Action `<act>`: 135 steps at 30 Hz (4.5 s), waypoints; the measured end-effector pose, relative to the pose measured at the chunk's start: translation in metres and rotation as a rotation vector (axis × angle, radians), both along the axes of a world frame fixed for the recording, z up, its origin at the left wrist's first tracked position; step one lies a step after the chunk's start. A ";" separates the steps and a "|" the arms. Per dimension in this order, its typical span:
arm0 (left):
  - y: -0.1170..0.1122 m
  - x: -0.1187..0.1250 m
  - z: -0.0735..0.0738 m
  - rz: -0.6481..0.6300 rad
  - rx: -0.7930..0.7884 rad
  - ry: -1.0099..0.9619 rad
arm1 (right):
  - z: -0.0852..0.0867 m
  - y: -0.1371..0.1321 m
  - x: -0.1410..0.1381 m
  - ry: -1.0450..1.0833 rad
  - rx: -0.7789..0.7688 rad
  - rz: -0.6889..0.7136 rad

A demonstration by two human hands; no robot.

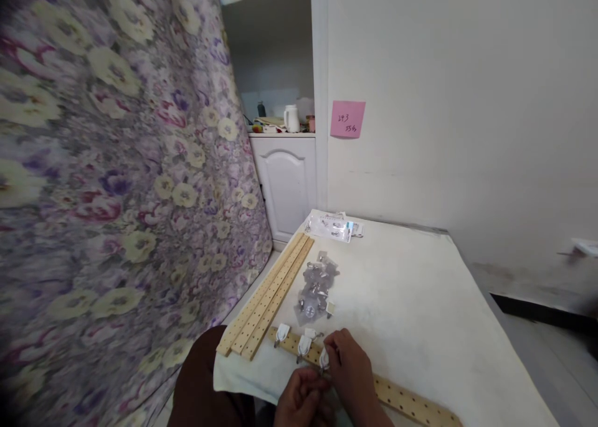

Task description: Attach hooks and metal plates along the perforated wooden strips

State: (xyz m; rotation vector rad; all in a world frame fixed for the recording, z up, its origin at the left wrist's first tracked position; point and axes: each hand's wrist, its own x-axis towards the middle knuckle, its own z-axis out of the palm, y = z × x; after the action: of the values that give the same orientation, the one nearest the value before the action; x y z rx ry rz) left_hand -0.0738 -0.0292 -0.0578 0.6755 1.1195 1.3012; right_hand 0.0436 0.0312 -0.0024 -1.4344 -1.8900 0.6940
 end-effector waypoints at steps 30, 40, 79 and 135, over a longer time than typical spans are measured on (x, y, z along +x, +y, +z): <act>0.003 -0.003 0.016 -0.052 -0.015 0.159 | -0.001 -0.009 0.012 0.021 -0.076 0.069; 0.003 -0.003 0.022 -0.076 0.006 0.177 | 0.000 -0.011 0.011 -0.025 -0.060 0.074; -0.002 -0.007 0.010 -0.099 0.066 0.349 | 0.000 -0.011 0.009 -0.043 -0.110 0.038; 0.004 -0.016 0.012 -0.111 0.202 0.697 | 0.005 0.047 -0.009 -0.063 -0.150 0.100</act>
State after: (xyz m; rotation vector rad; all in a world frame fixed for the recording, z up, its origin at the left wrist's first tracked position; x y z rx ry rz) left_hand -0.0895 -0.0255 -0.0461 1.3910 1.4821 1.1134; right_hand 0.0343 0.0784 0.0027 -1.4770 -2.0059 0.8632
